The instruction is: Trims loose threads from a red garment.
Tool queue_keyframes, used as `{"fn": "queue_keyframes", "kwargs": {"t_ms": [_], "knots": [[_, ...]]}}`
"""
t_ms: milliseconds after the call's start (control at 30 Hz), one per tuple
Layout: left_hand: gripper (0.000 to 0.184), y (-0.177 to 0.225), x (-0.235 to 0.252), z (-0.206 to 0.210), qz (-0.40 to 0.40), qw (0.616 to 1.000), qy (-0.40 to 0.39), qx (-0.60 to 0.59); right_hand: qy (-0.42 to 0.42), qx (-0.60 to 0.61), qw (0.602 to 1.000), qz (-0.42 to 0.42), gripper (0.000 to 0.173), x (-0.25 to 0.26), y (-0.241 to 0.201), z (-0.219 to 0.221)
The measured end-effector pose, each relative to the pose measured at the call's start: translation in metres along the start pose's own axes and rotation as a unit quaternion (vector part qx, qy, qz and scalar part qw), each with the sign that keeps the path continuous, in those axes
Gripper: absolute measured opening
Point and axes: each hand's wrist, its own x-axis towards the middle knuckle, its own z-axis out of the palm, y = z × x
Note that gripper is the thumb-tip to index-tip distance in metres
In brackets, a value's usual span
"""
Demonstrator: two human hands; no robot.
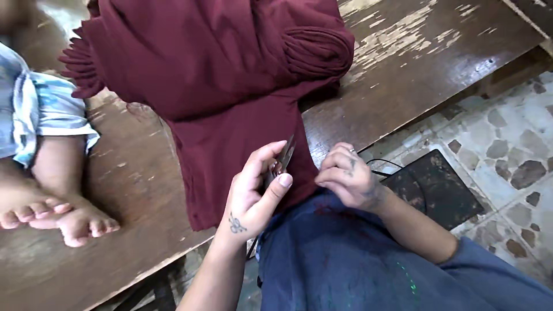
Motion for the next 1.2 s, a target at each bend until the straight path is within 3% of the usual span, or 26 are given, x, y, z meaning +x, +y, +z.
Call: {"fn": "queue_keyframes", "kwargs": {"t_ms": [133, 233, 333, 633, 800, 900, 967, 1067, 1200], "knots": [[0.043, 0.003, -0.007, -0.006, 0.035, 0.988, -0.062, 0.138, -0.094, 0.104, 0.99, 0.018, 0.025, 0.004, 0.003, -0.034], [0.035, 0.01, -0.008, -0.001, 0.07, 0.952, -0.114, 0.276, -0.096, 0.144, 0.985, 0.026, 0.027, 0.003, 0.001, -0.039], [0.032, 0.014, -0.008, 0.009, 0.095, 0.926, -0.112, 0.347, -0.076, 0.184, 0.979, 0.038, 0.028, 0.002, -0.001, -0.04], [0.032, 0.014, -0.006, 0.014, 0.105, 0.924, -0.103, 0.354, -0.062, 0.218, 0.972, 0.059, 0.028, 0.001, -0.003, -0.04], [0.041, 0.007, -0.006, -0.001, 0.018, 0.987, -0.022, 0.157, -0.125, 0.153, 0.98, 0.033, 0.051, 0.005, -0.006, -0.044], [0.044, 0.004, -0.006, -0.005, -0.017, 0.998, 0.016, 0.05, -0.068, 0.022, 0.997, 0.013, 0.033, 0.008, -0.007, -0.023], [0.045, 0.002, -0.008, -0.003, 0.0, 0.998, 0.014, 0.054, -0.03, -0.025, 0.999, -0.011, 0.018, 0.004, -0.003, -0.003], [0.047, 0.003, -0.017, -0.007, 0.036, 0.99, -0.033, 0.131, -0.001, 0.076, 0.997, -0.009, 0.012, -0.002, -0.002, -0.004], [0.046, 0.007, -0.037, -0.017, 0.058, 0.971, -0.071, 0.22, -0.115, 0.208, 0.971, 0.026, 0.023, -0.001, -0.001, -0.049]]}}
